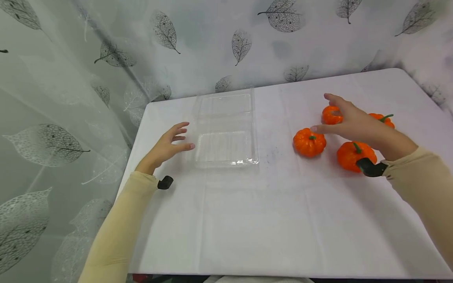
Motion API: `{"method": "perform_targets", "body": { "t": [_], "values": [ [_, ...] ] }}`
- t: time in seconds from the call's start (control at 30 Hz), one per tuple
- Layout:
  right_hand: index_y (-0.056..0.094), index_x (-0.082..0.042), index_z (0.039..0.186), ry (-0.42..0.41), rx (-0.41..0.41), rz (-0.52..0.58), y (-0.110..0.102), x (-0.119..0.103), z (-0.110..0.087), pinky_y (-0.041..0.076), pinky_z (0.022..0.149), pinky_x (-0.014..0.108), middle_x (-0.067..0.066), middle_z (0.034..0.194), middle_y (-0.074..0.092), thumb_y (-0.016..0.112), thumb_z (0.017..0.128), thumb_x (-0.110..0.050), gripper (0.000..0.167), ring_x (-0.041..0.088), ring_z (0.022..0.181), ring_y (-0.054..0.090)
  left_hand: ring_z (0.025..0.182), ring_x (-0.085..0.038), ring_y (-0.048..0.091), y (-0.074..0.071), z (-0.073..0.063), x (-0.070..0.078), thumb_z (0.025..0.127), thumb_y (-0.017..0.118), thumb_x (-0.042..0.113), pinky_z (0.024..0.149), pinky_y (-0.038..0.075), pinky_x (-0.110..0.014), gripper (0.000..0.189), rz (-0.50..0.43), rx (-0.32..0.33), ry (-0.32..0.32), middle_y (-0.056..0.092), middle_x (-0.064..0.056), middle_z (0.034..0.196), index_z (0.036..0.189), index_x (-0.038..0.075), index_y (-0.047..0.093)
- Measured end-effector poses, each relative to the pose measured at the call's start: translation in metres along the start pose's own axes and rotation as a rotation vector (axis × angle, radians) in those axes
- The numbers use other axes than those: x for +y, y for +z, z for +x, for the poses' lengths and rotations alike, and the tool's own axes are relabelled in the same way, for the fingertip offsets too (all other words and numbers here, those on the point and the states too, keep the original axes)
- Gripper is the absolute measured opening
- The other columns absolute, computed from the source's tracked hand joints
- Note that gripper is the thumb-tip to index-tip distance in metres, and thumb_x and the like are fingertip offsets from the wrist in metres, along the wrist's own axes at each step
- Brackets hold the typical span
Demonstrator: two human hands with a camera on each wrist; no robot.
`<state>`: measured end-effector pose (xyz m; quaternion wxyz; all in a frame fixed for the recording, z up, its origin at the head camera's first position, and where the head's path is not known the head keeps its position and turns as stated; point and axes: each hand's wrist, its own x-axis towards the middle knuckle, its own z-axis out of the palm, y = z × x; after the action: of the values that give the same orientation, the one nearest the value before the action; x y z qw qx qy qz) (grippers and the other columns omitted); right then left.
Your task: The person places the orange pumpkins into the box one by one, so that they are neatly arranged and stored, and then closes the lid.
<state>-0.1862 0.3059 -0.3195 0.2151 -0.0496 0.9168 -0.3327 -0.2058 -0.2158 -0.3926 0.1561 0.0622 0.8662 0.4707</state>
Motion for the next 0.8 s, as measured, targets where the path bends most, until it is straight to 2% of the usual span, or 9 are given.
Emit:
{"method": "perform_targets", "body": {
  "t": [0.33,0.37,0.43,0.5,0.57,0.63,0.67,0.73,0.8],
  "values": [
    [-0.01,-0.034,0.161,-0.019,-0.051,0.215,0.004,0.016,0.005,0.022,0.105,0.077,0.017,0.167,0.003,0.065,0.099,-0.039,0.098,0.048,0.147,0.014,0.132,-0.028,0.047,0.0,-0.004,-0.013,0.076,0.091,0.033,0.104,0.042,-0.058,0.094,-0.13,-0.035,0.056,0.044,-0.008,0.15,0.153,0.039,0.037],
    [-0.009,-0.035,0.161,-0.022,-0.055,0.222,0.004,0.019,0.005,0.025,0.107,0.072,0.016,0.167,0.005,0.064,0.1,-0.038,0.096,0.046,0.147,0.016,0.13,-0.029,0.048,0.0,-0.004,-0.013,0.075,0.092,0.031,0.102,0.044,-0.057,0.095,-0.139,-0.039,0.055,0.045,-0.009,0.148,0.153,0.039,0.038],
    [-0.006,-0.035,0.162,-0.03,-0.063,0.227,0.004,0.023,0.007,0.033,0.112,0.051,0.016,0.166,0.012,0.063,0.101,-0.035,0.093,0.028,0.146,0.029,0.126,-0.03,0.051,-0.001,-0.005,-0.013,0.073,0.094,0.025,0.098,0.048,-0.052,0.098,-0.16,-0.046,0.052,0.046,-0.012,0.145,0.152,0.04,0.038],
    [-0.003,-0.033,0.163,-0.037,-0.072,0.229,0.004,0.027,0.009,0.04,0.102,0.028,0.015,0.164,0.018,0.063,0.102,-0.033,0.09,0.008,0.136,0.041,0.123,-0.031,0.052,-0.001,-0.006,-0.012,0.071,0.094,0.019,0.092,0.052,-0.048,0.101,-0.183,-0.056,0.046,0.046,-0.014,0.143,0.152,0.039,0.038],
    [0.0,-0.031,0.163,-0.046,-0.082,0.22,0.005,0.03,0.011,0.04,0.086,0.016,0.014,0.162,0.022,0.063,0.102,-0.031,0.088,-0.003,0.125,0.045,0.121,-0.033,0.053,-0.002,-0.007,-0.013,0.07,0.094,0.014,0.088,0.054,-0.044,0.103,-0.204,-0.068,0.046,0.045,-0.018,0.142,0.153,0.037,0.038],
    [0.002,-0.028,0.164,-0.051,-0.093,0.227,0.007,0.032,0.013,0.04,0.091,0.018,0.014,0.162,0.023,0.064,0.101,-0.028,0.088,-0.006,0.122,0.046,0.119,-0.035,0.053,-0.003,-0.007,-0.014,0.069,0.094,0.01,0.084,0.055,-0.04,0.104,-0.224,-0.08,0.049,0.045,-0.02,0.14,0.152,0.037,0.039],
    [0.003,-0.027,0.164,-0.049,-0.095,0.214,0.008,0.032,0.014,0.04,0.092,0.02,0.014,0.163,0.023,0.065,0.101,-0.028,0.089,0.0,0.126,0.045,0.118,-0.036,0.053,-0.003,-0.007,-0.014,0.069,0.094,0.008,0.082,0.055,-0.039,0.104,-0.23,-0.087,0.052,0.044,-0.021,0.139,0.152,0.036,0.039],
    [0.003,-0.024,0.164,-0.045,-0.106,0.203,0.011,0.031,0.015,0.038,0.106,0.036,0.016,0.163,0.021,0.068,0.099,-0.027,0.092,0.015,0.136,0.043,0.113,-0.037,0.054,-0.003,-0.007,-0.016,0.068,0.094,0.007,0.08,0.054,-0.037,0.104,-0.244,-0.098,0.057,0.044,-0.023,0.137,0.152,0.035,0.04],
    [0.001,-0.02,0.164,-0.043,-0.12,0.194,0.016,0.03,0.017,0.033,0.112,0.056,0.02,0.163,0.019,0.071,0.097,-0.026,0.097,0.032,0.141,0.039,0.108,-0.035,0.054,-0.002,-0.007,-0.017,0.068,0.094,0.005,0.078,0.054,-0.035,0.104,-0.26,-0.107,0.056,0.043,-0.023,0.135,0.152,0.035,0.041]
  ]
}}
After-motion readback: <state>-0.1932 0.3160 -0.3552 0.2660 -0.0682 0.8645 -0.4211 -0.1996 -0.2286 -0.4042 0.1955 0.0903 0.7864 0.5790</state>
